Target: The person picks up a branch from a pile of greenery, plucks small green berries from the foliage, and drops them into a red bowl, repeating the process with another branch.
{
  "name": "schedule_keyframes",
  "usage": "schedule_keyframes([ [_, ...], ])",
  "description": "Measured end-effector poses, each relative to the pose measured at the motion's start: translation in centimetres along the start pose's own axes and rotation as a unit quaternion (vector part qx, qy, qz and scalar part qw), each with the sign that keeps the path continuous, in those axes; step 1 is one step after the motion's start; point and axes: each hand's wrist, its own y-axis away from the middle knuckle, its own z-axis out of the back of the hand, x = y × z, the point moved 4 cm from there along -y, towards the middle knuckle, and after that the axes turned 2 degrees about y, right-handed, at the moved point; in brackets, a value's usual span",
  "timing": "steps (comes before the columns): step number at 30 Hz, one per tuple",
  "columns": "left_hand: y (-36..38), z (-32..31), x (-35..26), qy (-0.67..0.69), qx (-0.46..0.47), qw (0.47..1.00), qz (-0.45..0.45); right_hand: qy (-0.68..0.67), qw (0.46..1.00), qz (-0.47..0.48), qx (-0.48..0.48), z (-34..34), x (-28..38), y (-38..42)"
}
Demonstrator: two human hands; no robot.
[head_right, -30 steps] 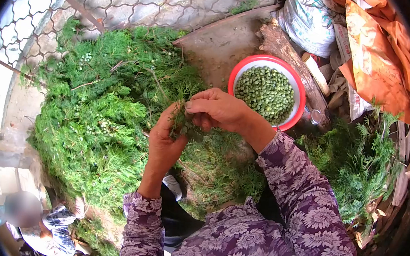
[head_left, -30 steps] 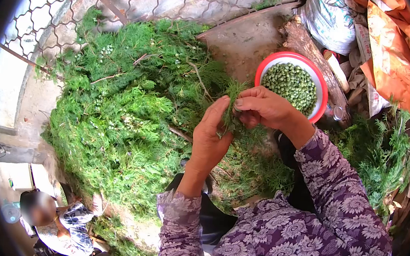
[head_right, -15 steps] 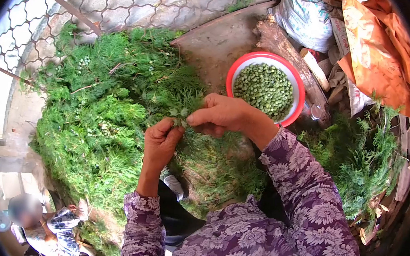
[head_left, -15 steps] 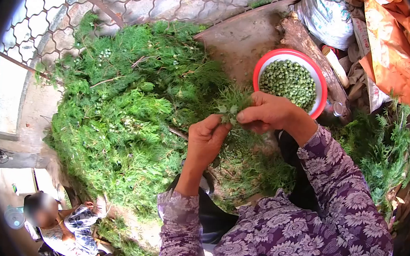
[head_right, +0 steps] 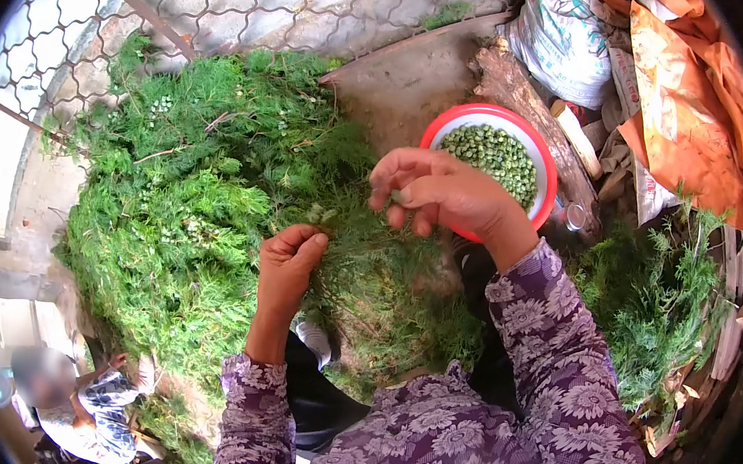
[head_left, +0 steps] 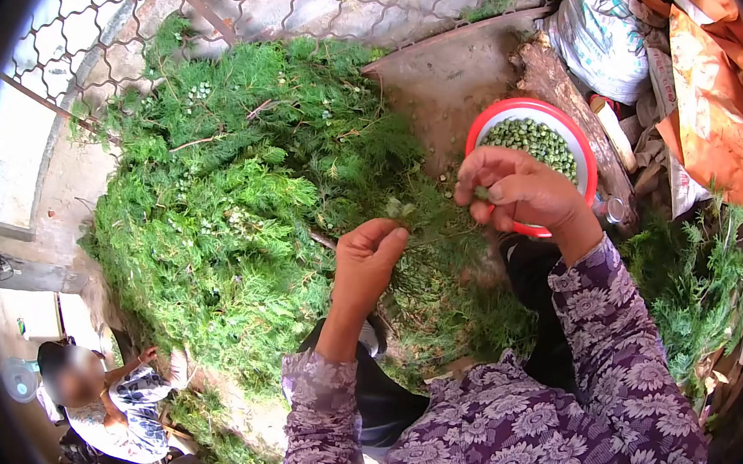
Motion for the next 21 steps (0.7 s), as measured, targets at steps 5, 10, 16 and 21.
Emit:
schedule_keyframes([
  [5,-0.1,-0.9,0.2,0.035,-0.002,0.999,-0.010,0.051,0.997,-0.048,-0.016,-0.9,-1.4,-1.7],
  [10,0.0,-1.6,-0.2,0.039,0.013,0.999,-0.007,0.137,0.987,-0.078,-0.041,-1.8,-2.4,-2.3],
  [16,0.0,-1.8,-0.3,0.024,0.024,0.999,-0.012,0.236,0.969,-0.066,-0.034,-2.2,-2.8,-2.7],
  [21,0.1,-1.9,-0.7,0.049,0.047,0.997,0.022,0.223,0.972,-0.059,-0.035,-2.3,-2.7,-2.7],
])
